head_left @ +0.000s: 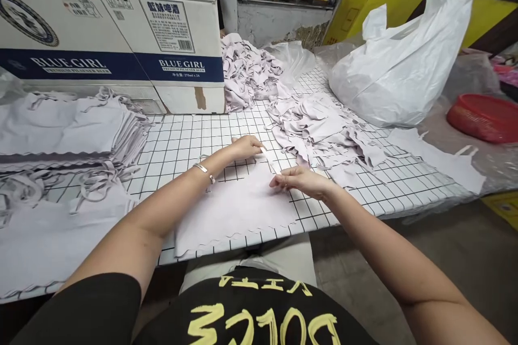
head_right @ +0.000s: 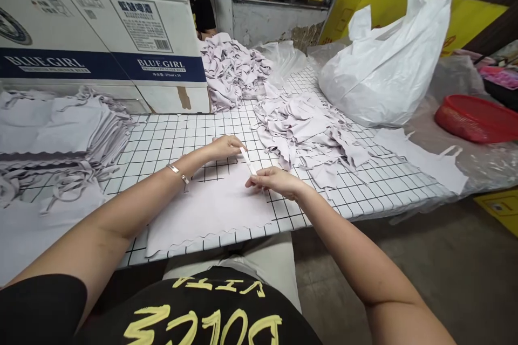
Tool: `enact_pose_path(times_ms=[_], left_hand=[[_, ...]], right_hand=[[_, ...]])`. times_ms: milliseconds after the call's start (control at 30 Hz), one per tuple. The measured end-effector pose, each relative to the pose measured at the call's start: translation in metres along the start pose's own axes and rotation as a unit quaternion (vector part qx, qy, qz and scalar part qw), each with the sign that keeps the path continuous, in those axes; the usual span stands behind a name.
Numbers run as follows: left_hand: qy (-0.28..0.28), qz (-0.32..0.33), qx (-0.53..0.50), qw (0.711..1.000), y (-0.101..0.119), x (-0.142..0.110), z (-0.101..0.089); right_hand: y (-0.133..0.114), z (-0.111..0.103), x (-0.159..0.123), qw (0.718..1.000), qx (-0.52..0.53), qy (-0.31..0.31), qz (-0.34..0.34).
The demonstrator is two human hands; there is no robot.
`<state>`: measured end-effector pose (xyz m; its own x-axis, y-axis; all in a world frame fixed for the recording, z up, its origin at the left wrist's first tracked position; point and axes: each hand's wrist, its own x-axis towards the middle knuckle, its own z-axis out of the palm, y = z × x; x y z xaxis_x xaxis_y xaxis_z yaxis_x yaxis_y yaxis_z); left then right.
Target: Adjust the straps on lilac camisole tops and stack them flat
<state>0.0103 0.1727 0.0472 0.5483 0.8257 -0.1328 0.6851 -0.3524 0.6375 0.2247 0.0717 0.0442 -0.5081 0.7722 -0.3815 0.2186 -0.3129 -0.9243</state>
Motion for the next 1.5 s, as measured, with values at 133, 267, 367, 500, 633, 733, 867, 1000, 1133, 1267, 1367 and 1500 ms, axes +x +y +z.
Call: enact_pose_path(times_ms=[133,267,367,500,633,733,867,1000,1133,1267,1367,1500], left_hand=[[0.078,-0.056,0.067,0.993,0.009,-0.044,0.019],[0.060,-0.056,0.130,0.988,0.011,-0.097,0.050],[0.068,-0.070,0.122,0.988,0.007,-0.117,0.065],[0.052,-0.089,0.081,0.991,0.005,-0.120,0.067],[0.054,-0.097,0.021,0.994,0.004,-0.121,0.066],[0.065,-0.103,-0.011,0.992,0.003,-0.122,0.068],[0.083,-0.106,-0.034,0.990,0.005,-0.123,0.070],[0.085,-0.108,-0.057,0.989,0.008,-0.124,0.070],[0.094,-0.105,-0.074,0.987,0.009,-0.124,0.071],[0.097,-0.103,-0.084,0.986,0.008,-0.123,0.072],[0.096,-0.104,-0.090,0.986,0.008,-0.122,0.072],[0.099,-0.100,-0.104,0.984,0.010,-0.124,0.071]], right_hand=[[0.008,-0.010,0.008,0.996,0.004,0.092,-0.017],[0.007,-0.013,0.018,0.988,0.134,0.076,0.014],[0.006,-0.009,0.023,0.983,0.168,0.075,0.017],[0.006,0.000,0.028,0.984,0.150,0.097,-0.004],[0.008,0.014,0.031,0.988,0.085,0.120,-0.042],[0.011,0.027,0.034,0.990,0.010,0.106,-0.095],[0.017,0.041,0.041,0.966,-0.152,0.131,-0.165],[0.024,0.045,0.042,0.955,-0.210,0.120,-0.174],[0.031,0.045,0.039,0.955,-0.204,0.110,-0.184],[0.035,0.046,0.036,0.955,-0.204,0.116,-0.182],[0.036,0.048,0.036,0.953,-0.203,0.123,-0.188],[0.038,0.052,0.036,0.944,-0.209,0.142,-0.213]])
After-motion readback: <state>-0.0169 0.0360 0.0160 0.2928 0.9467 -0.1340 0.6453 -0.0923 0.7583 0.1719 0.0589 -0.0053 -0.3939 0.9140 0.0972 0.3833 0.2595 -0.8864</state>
